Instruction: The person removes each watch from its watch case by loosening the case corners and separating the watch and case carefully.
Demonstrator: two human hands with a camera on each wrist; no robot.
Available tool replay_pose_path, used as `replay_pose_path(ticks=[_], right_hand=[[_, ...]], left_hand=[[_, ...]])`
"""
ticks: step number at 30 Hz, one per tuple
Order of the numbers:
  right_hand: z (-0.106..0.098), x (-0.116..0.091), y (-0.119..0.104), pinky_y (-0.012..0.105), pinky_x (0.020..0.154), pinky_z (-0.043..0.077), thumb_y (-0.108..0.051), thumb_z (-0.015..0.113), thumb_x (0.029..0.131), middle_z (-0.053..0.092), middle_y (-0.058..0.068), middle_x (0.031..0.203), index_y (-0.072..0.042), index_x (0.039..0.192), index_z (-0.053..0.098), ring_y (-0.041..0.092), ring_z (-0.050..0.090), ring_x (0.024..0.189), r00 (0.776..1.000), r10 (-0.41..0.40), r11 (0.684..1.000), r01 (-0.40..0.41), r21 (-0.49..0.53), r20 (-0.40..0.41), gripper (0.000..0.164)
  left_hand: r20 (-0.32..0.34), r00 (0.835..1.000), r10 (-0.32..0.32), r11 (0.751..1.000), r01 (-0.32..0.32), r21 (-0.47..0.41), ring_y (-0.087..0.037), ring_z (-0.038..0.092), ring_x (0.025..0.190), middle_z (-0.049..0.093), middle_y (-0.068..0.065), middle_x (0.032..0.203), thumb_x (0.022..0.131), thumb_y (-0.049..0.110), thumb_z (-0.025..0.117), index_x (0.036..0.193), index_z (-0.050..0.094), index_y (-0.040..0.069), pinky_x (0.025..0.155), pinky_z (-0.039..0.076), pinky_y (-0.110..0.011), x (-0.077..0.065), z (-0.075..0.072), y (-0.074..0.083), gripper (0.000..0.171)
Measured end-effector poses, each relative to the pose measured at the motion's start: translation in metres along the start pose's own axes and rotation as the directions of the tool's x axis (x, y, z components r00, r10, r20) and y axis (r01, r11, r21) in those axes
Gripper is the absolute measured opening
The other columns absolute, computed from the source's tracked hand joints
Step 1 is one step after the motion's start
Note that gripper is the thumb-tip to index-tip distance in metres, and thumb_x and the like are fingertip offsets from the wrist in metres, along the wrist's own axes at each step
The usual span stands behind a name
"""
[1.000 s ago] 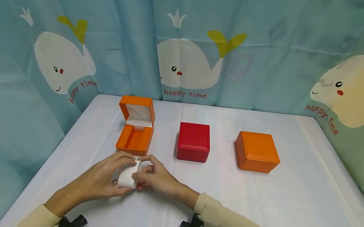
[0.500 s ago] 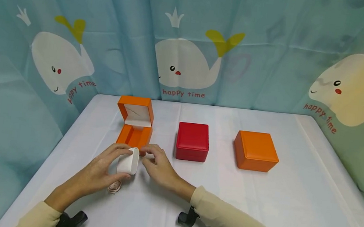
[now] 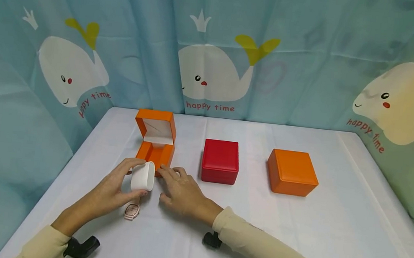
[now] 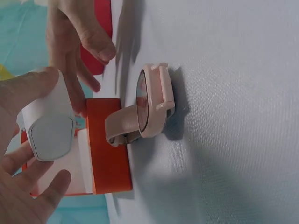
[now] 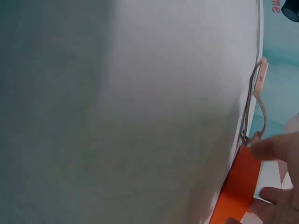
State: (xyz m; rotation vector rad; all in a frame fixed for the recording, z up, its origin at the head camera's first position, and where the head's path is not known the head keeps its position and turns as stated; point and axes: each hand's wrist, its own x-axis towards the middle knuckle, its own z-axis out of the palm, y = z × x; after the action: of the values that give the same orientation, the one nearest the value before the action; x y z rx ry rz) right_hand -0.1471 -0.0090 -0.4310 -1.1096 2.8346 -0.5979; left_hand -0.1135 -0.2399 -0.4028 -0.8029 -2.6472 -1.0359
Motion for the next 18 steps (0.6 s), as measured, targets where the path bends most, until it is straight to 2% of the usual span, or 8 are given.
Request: replay_pose_path(ticks=[5, 10, 14, 18], right_hand=[[-0.001, 0.004, 0.001, 0.041, 0.103, 0.045, -0.033, 0.065, 0.096, 0.034, 0.001, 0.162, -0.01, 0.157, 0.038, 0.023, 0.04, 0.137, 0.999, 0.006, 0.998, -0.003, -0.07, 0.04, 0.071], [0.002, 0.003, 0.004, 0.04, 0.1, 0.047, -0.034, 0.069, 0.095, 0.031, 0.002, 0.164, -0.01, 0.158, 0.036, 0.024, 0.044, 0.134, 0.998, -0.002, 0.995, 0.009, -0.102, 0.061, 0.075], [-0.002, 0.004, 0.003, 0.039, 0.095, 0.05, -0.035, 0.068, 0.096, 0.027, 0.001, 0.165, -0.012, 0.161, 0.031, 0.023, 0.048, 0.13, 0.995, -0.006, 0.986, 0.023, -0.165, 0.103, 0.078], [-0.007, 0.006, 0.001, 0.038, 0.093, 0.05, -0.036, 0.068, 0.096, 0.023, -0.002, 0.167, -0.016, 0.162, 0.028, 0.02, 0.048, 0.129, 0.986, 0.019, 0.982, 0.013, -0.189, 0.164, 0.08]], left_hand=[[-0.02, 1.0, -0.02, 1.0, 0.02, -0.003, -0.026, 0.054, 0.111, 0.054, -0.01, 0.132, 0.076, 0.008, 0.091, 0.137, 0.049, 0.002, 0.088, 0.053, -0.055, 0.007, 0.001, -0.004, 0.074], [-0.05, 0.999, -0.015, 0.999, 0.016, 0.028, -0.025, 0.054, 0.109, 0.056, -0.011, 0.131, 0.074, 0.007, 0.092, 0.135, 0.05, 0.0, 0.086, 0.052, -0.051, 0.013, 0.002, -0.008, 0.074], [-0.077, 0.997, -0.015, 0.997, 0.022, 0.079, -0.029, 0.049, 0.117, 0.055, -0.013, 0.131, 0.073, 0.006, 0.092, 0.132, 0.052, -0.001, 0.089, 0.048, -0.051, 0.016, 0.003, -0.01, 0.072], [-0.079, 0.995, -0.058, 0.994, 0.065, 0.092, -0.036, 0.043, 0.126, 0.053, -0.016, 0.134, 0.076, 0.006, 0.091, 0.129, 0.053, 0.0, 0.094, 0.045, -0.056, 0.019, 0.005, -0.011, 0.065]])
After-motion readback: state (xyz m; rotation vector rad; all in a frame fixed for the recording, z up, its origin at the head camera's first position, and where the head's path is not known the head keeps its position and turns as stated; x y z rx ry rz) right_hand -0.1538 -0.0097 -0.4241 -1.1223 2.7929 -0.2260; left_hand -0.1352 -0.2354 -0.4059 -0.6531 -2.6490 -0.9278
